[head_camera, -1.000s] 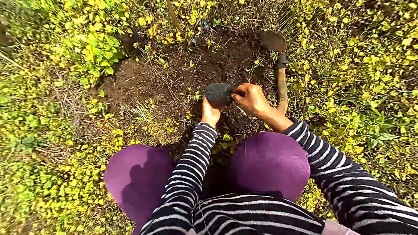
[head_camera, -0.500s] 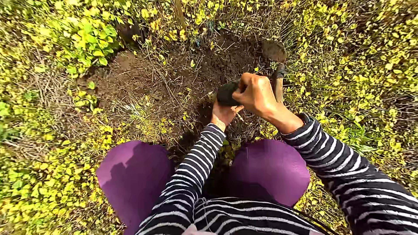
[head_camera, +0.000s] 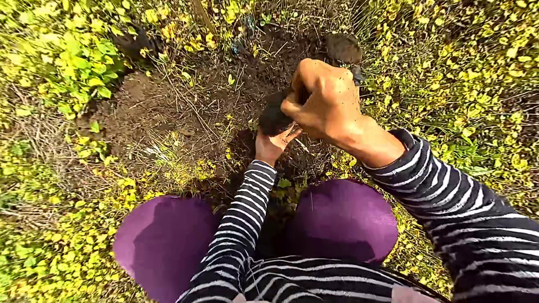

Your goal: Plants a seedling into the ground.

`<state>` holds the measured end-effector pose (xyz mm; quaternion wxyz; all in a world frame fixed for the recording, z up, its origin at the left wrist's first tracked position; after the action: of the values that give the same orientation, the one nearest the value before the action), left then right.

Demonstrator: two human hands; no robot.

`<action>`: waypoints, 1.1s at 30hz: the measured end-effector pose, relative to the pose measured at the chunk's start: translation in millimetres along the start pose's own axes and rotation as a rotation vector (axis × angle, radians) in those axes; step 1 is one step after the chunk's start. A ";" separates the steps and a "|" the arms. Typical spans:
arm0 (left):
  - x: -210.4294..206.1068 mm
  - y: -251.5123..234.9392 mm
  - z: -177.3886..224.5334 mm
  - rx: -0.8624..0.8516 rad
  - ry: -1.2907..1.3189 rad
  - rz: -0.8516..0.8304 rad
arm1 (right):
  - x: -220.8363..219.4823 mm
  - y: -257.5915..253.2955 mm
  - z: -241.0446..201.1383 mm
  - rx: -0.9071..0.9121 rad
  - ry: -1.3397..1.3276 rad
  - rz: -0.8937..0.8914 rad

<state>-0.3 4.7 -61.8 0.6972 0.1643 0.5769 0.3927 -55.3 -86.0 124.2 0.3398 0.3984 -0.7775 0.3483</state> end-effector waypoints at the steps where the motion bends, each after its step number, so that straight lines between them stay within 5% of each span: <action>1: 5.2 -3.7 -1.6 -0.015 0.003 0.037 | 2.0 2.0 -1.5 -0.018 -0.011 -0.006; 5: 8.7 -43.3 12.1 -0.060 -0.070 0.042 | 29.9 5.1 53.6 -0.283 0.017 0.145; 10: 11.7 -48.2 39.3 -0.097 -0.004 0.019 | 87.9 54.1 213.7 -0.791 0.054 0.455; 13: 13.6 -41.8 64.0 -0.174 -0.044 0.046 | 91.4 82.8 263.6 -1.079 0.253 0.326; 15: 17.5 -38.8 77.9 -0.228 -0.040 0.077 | 73.3 75.6 252.1 -1.167 0.345 0.219; 18: 24.2 -33.2 89.3 -0.296 0.016 0.076 | 0.6 41.9 212.9 -0.873 0.233 0.118; 22: 30.4 -25.5 96.3 -0.343 0.075 0.043 | -156.3 -6.3 207.8 -0.311 -0.087 -0.298; 25: 30.7 -21.0 97.2 -0.338 0.085 0.112 | -239.4 -35.5 210.0 -0.358 -0.112 -0.582; 28: 32.5 -20.1 96.4 -0.334 0.106 0.129 | -276.1 -24.1 188.2 -0.402 -0.110 -0.725; 33: 32.6 -30.8 92.2 -0.338 0.100 0.121 | -243.1 37.3 143.2 -0.340 -0.109 -0.783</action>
<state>97.6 29.8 -79.0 0.6605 0.0595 0.5254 0.5330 -13.3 -92.9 -157.2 0.4655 0.6198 -0.6306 0.0385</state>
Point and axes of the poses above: each hand's wrist, its own y-axis away from the middle knuckle, its own x-axis out of the back of the hand, z = x × y, the point moved 1 cm from there along -y, towards the middle knuckle, and after that the axes turned 2 degrees about z, right-handed, at the moved point
